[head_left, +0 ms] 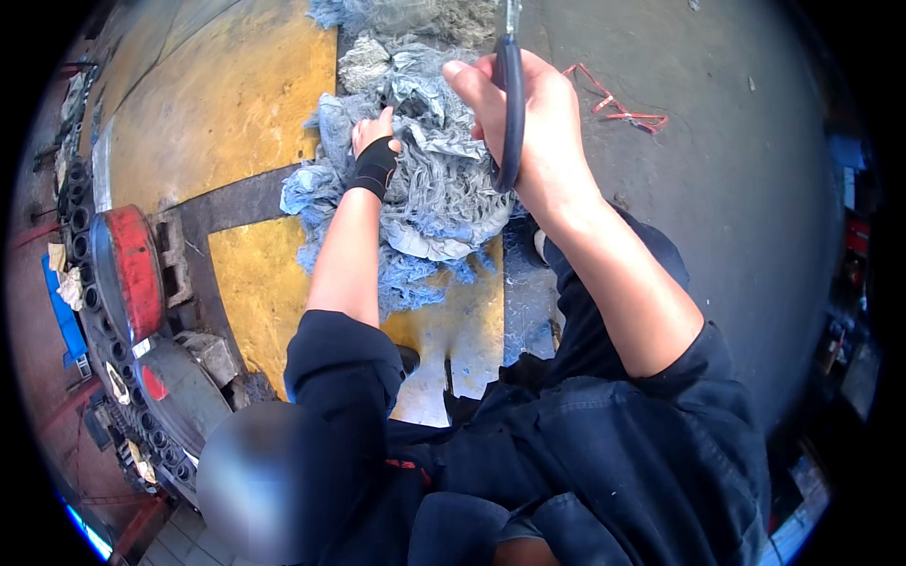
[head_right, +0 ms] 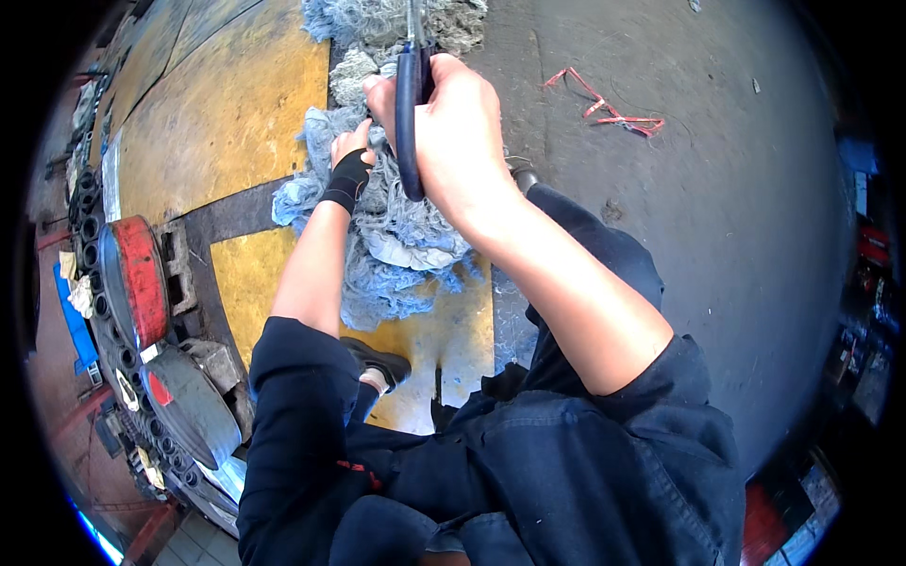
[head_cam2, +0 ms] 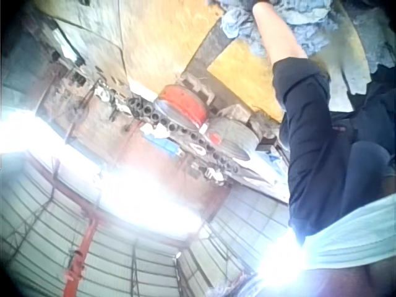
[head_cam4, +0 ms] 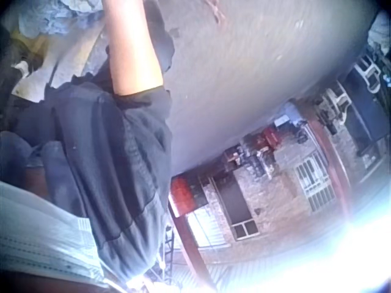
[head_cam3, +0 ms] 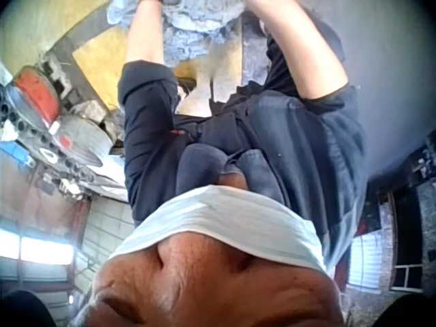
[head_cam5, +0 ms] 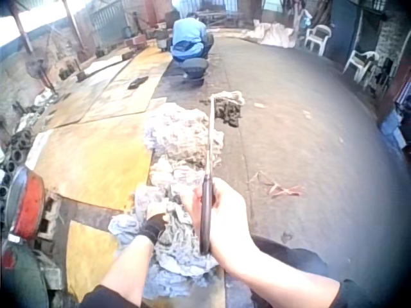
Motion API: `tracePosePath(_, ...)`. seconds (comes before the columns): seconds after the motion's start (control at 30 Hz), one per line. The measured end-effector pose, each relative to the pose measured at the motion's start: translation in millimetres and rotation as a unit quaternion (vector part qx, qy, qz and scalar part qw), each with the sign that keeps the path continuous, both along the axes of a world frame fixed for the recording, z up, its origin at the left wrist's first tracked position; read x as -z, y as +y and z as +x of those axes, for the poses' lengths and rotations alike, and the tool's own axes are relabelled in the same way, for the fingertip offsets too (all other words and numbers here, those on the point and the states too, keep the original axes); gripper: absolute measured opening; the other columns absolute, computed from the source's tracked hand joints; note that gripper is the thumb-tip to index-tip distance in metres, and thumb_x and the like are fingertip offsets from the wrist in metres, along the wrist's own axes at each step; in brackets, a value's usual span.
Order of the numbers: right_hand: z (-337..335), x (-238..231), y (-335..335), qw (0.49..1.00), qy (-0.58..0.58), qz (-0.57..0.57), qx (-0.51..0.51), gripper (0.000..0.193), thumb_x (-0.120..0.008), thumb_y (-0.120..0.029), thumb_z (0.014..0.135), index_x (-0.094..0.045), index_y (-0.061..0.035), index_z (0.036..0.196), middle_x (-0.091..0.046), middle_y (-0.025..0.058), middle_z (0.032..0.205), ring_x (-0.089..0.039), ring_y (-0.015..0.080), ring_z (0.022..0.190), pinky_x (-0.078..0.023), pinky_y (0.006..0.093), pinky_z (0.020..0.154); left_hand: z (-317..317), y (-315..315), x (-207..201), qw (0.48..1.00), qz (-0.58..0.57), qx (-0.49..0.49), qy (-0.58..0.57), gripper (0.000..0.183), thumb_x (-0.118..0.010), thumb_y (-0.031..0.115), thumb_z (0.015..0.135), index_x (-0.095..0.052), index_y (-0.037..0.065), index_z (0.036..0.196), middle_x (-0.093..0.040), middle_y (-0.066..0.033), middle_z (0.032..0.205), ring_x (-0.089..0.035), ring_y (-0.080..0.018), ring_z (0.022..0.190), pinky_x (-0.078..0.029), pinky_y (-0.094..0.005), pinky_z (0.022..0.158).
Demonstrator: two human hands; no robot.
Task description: The person uses shears to cut through a large pile of tangled waste fabric, pulling sections apart and trimming them into smaller pieces.
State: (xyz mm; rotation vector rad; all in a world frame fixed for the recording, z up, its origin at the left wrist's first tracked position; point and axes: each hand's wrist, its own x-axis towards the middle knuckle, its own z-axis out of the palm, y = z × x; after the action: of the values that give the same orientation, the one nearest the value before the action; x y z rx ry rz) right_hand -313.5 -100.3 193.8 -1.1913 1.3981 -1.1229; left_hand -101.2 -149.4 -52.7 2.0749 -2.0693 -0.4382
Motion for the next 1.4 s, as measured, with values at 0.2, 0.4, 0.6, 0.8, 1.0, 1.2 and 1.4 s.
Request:
tracePosePath(0.2,-7,8,-6,0.995,0.073,-0.073,-0.007,0.036,-0.072,-0.029,0.070,-0.060,0.0040,0.077,-0.061,0.0128,0.064,-0.061,0.0215,0.061,-0.047,0.0337,0.060,-1,29,-22,0.983,-0.162,0.050,0.075,0.027,-0.051,0.008,0.068,-0.068,0.014,0.088,-0.055,-0.0126,0.081,-0.052,-0.0323,0.083,-0.041,-0.0426,0.080)
tracePosePath(0.4,0,13,-12,0.988,0.112,-0.099,-0.033,0.034,-0.073,-0.031,0.065,-0.061,0.0009,0.072,-0.063,0.0170,0.067,-0.064,0.0297,0.067,-0.049,0.0360,0.066,48,75,-158,0.946,-0.139,-0.013,0.293,0.022,-0.041,0.002,0.079,-0.057,0.001,0.095,-0.058,-0.0033,0.083,-0.053,-0.0120,0.077,-0.044,-0.0252,0.070)
tracePosePath(0.6,14,16,7,0.964,0.216,-0.094,-0.121,0.022,-0.068,-0.022,0.070,-0.060,-0.0041,0.080,-0.065,0.0167,0.078,-0.063,0.0320,0.079,-0.047,0.0392,0.072,99,136,-290,0.960,-0.074,-0.032,0.270,0.042,-0.056,-0.005,0.072,-0.063,0.007,0.112,-0.053,0.0009,0.077,-0.051,-0.0077,0.072,-0.042,-0.0219,0.065)
tracePosePath(0.8,43,24,55,0.924,0.270,-0.073,-0.262,0.018,-0.059,-0.022,0.077,-0.055,-0.0049,0.080,-0.063,0.0195,0.083,-0.061,0.0363,0.083,-0.046,0.0446,0.074,106,193,-363,0.976,-0.173,-0.094,0.091,0.015,-0.073,0.017,0.070,-0.071,0.008,0.083,-0.054,-0.0046,0.071,-0.053,-0.0140,0.068,-0.039,-0.0258,0.062)
tracePosePath(1.0,57,31,89,0.917,0.262,-0.113,-0.279,0.032,-0.070,-0.025,0.071,-0.051,-0.0046,0.086,-0.062,0.0173,0.085,-0.061,0.0353,0.085,-0.046,0.0423,0.074,97,228,-404,0.954,-0.226,-0.140,0.138,0.012,-0.076,0.010,0.069,-0.070,0.003,0.077,-0.052,-0.0010,0.069,-0.049,-0.0095,0.068,-0.036,-0.0232,0.061)
tracePosePath(1.2,75,18,111,0.914,0.235,-0.146,-0.295,0.047,-0.078,-0.037,0.065,-0.049,-0.0051,0.084,-0.061,0.0123,0.076,-0.062,0.0323,0.077,-0.047,0.0403,0.069,86,256,-426,0.948,-0.251,-0.159,0.114,0.011,-0.074,0.009,0.072,-0.068,0.001,0.077,-0.052,0.0008,0.070,-0.049,-0.0078,0.064,-0.036,-0.0216,0.060)
tracePosePath(1.4,85,31,98,0.930,0.207,-0.127,-0.277,0.023,-0.067,-0.021,0.072,-0.052,-0.0073,0.082,-0.063,0.0141,0.080,-0.062,0.0331,0.081,-0.047,0.0409,0.071,101,280,-436,0.930,-0.263,-0.217,0.137,0.014,-0.075,0.014,0.072,-0.069,0.002,0.075,-0.050,0.0010,0.067,-0.048,-0.0083,0.060,-0.034,-0.0230,0.056)
